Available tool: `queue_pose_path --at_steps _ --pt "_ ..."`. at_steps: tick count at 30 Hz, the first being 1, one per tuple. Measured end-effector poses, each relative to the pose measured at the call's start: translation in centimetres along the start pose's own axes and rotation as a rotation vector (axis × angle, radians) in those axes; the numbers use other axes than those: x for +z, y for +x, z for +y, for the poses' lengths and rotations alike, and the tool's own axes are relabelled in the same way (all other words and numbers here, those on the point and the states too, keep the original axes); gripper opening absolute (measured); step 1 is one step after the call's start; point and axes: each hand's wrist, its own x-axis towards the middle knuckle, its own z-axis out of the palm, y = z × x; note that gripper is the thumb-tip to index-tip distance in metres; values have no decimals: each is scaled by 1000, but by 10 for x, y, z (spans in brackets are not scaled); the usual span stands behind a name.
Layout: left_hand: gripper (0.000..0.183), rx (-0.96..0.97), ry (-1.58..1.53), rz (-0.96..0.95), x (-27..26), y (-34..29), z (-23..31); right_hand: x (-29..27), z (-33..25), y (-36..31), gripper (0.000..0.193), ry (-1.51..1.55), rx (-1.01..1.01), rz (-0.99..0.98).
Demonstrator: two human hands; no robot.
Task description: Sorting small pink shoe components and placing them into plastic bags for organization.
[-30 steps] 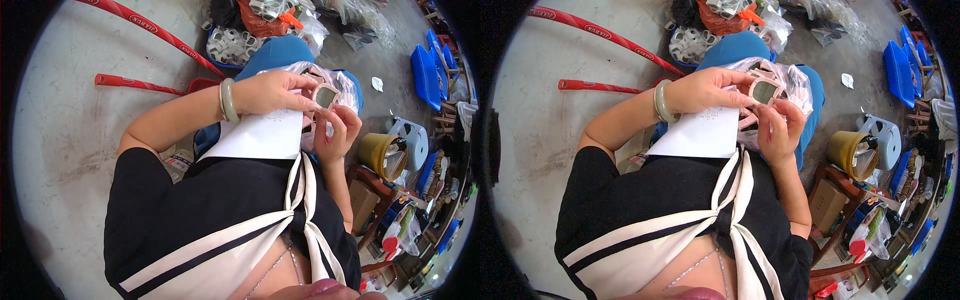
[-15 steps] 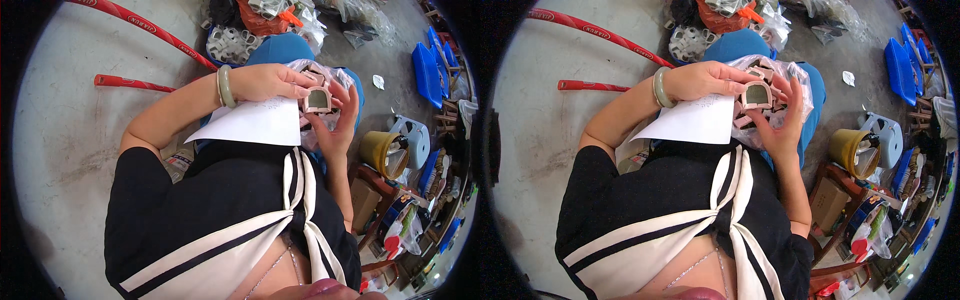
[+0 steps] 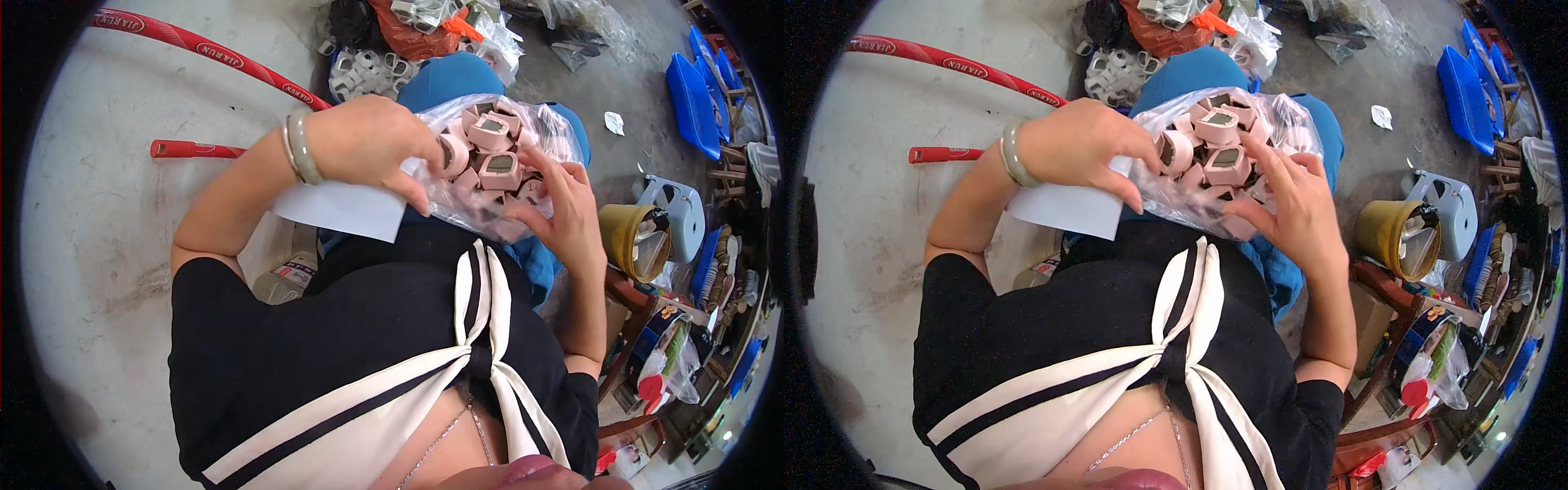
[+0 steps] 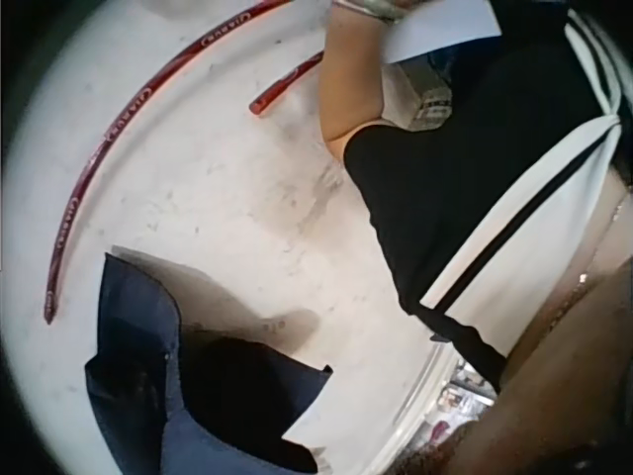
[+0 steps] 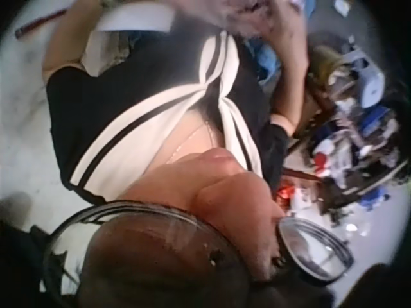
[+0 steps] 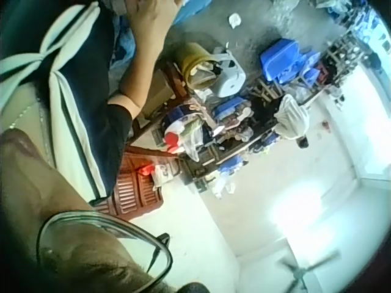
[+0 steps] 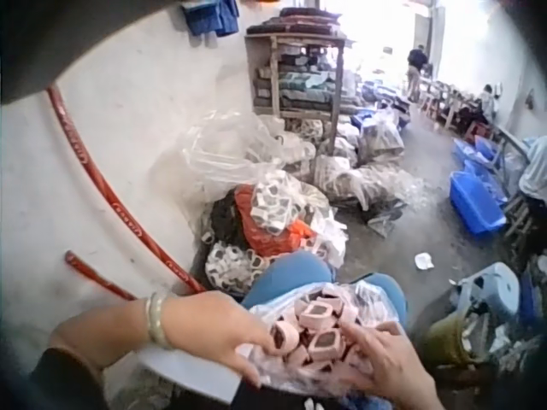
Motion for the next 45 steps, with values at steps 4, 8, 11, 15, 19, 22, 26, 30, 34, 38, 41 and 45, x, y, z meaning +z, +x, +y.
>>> queue_pose_path --at_steps 4,8,11,15,19,22,26,30,34,38,41,45 --pt "35 -83 233 -16 -16 -17 8 -21 6 -4 48 -119 -90 -76" --pt "30 -138 348 40 -33 -38 23 -67 8 -8 23 -251 -125 -140" --pt "25 -104 334 82 -46 -43 32 -93 -4 -13 18 -307 -118 -108" --pt "21 -134 519 241 -61 -45 40 -92 2 -9 7 -404 -33 -92" --pt "16 -22 771 356 -89 -27 49 -104 -2 -1 8 -399 -32 -100" --pt "12 -82 565 478 -109 -4 72 -126 -14 -1 9 -342 -11 -18" --pt "15 352 -272 766 -106 25 37 -137 -20 -6 13 -176 49 56" --pt "15 -155 -224 916 -74 3 -5 -121 5 -5 14 -62 66 73" --pt "23 746 -875 726 -71 44 -36 -115 20 -18 20 129 239 254" --pt "13 144 -302 955 -47 4 -13 -65 31 0 39 113 222 270" --pt "10 415 -351 775 -35 -18 1 -37 1 13 58 -168 439 141" --pt "9 477 -482 706 -16 -46 22 -5 -4 0 47 -358 310 -153"
